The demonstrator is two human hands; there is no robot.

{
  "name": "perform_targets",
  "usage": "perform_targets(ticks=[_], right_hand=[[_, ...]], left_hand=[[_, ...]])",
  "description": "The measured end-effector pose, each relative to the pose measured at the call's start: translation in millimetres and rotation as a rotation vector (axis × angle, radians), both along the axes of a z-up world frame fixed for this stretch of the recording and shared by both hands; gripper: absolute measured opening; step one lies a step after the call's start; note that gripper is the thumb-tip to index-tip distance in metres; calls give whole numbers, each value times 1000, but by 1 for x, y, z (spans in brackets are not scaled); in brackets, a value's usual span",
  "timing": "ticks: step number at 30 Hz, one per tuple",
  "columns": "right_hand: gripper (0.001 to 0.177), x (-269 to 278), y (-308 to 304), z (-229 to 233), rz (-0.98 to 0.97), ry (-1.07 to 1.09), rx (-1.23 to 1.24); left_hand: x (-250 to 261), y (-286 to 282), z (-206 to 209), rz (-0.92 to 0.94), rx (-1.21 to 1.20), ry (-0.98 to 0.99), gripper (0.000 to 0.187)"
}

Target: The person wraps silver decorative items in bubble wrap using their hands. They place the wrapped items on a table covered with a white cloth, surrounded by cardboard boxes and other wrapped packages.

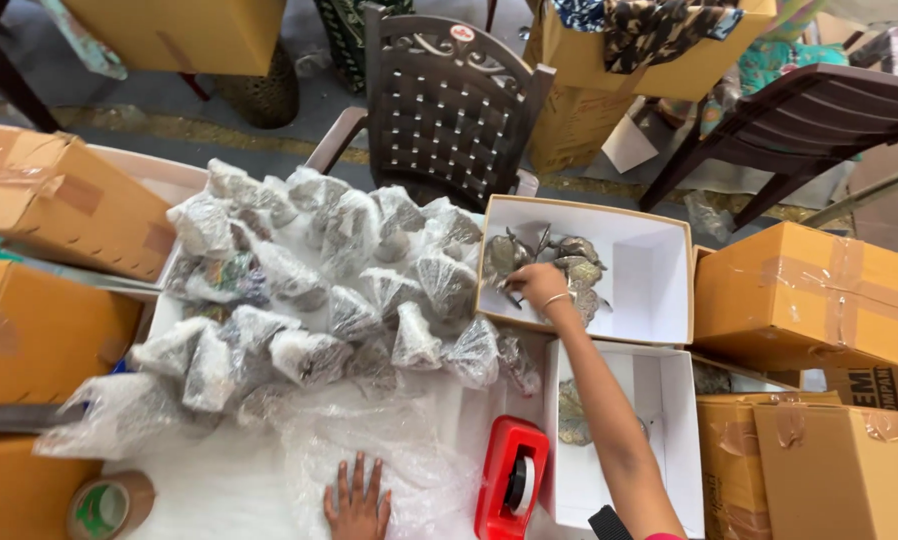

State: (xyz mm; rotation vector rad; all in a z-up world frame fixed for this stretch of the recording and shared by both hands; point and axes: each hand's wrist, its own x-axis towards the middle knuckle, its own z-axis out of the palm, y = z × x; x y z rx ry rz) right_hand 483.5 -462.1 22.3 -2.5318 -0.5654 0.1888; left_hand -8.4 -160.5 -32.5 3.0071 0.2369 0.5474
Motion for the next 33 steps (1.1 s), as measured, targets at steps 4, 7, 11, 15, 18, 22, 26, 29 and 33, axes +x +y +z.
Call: perform_targets(ticks=[4,7,11,15,18,22,26,29,33], right_hand=[[20,9,-29,-2,-133,136,486],[20,3,-42,15,-244,279,873],[16,-60,-31,53,-155,367,995],[18,-162,21,132,105,295,739],[25,-239,73,136,421,214,446],[20,-330,146,73,421,140,128],[14,-387,186,27,372,79,-99],[15,-394,193,-8,283,58,-203],[15,-403,181,-18,102,52,-197]], left_hand=[[4,-6,29,-11,-17,0,62],[7,-4,42,-19,-44,14,63],[1,8,52,-101,-118,164,67],[-19,21,51,-118,-104,255,70],[-32,28,57,-160,-125,319,75],[-52,36,59,-196,-76,403,81],[-67,49,56,-225,-160,491,101],[-69,67,66,-274,-156,548,111],[-78,96,81,-334,-131,697,118]])
